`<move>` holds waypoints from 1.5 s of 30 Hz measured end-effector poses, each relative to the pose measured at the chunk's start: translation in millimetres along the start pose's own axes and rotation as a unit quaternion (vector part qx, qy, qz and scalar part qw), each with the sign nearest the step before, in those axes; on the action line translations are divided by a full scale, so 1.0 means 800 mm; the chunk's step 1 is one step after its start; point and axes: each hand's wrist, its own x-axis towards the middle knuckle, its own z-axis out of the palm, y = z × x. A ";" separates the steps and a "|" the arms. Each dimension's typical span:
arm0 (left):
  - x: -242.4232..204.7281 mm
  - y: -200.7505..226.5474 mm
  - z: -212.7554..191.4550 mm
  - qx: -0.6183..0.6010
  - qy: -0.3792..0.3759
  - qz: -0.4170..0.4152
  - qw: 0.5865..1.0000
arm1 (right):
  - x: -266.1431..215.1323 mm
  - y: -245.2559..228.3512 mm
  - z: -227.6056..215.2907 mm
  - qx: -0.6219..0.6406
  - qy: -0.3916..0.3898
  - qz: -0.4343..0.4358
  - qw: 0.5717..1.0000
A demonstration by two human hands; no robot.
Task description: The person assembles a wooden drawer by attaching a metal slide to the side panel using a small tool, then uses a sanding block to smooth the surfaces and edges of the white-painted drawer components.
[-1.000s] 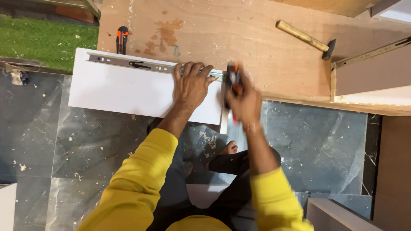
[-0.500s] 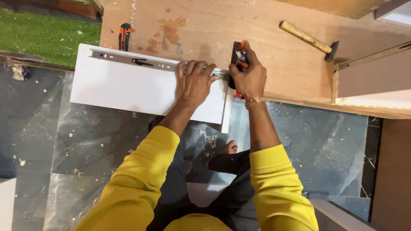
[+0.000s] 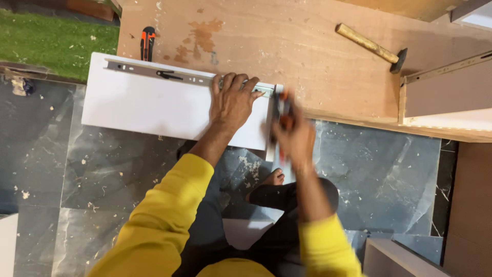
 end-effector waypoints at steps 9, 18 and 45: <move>0.001 0.000 -0.006 0.019 0.000 0.011 1.000 | -0.071 -0.004 -0.008 -0.061 -0.033 0.042 0.997; 0.000 0.001 -0.001 0.011 -0.009 -0.002 1.000 | -0.021 -0.001 -0.003 -0.016 -0.010 0.010 1.000; -0.001 0.000 -0.004 0.002 0.003 0.007 1.000 | 0.010 -0.005 -0.003 -0.030 -0.003 -0.034 0.999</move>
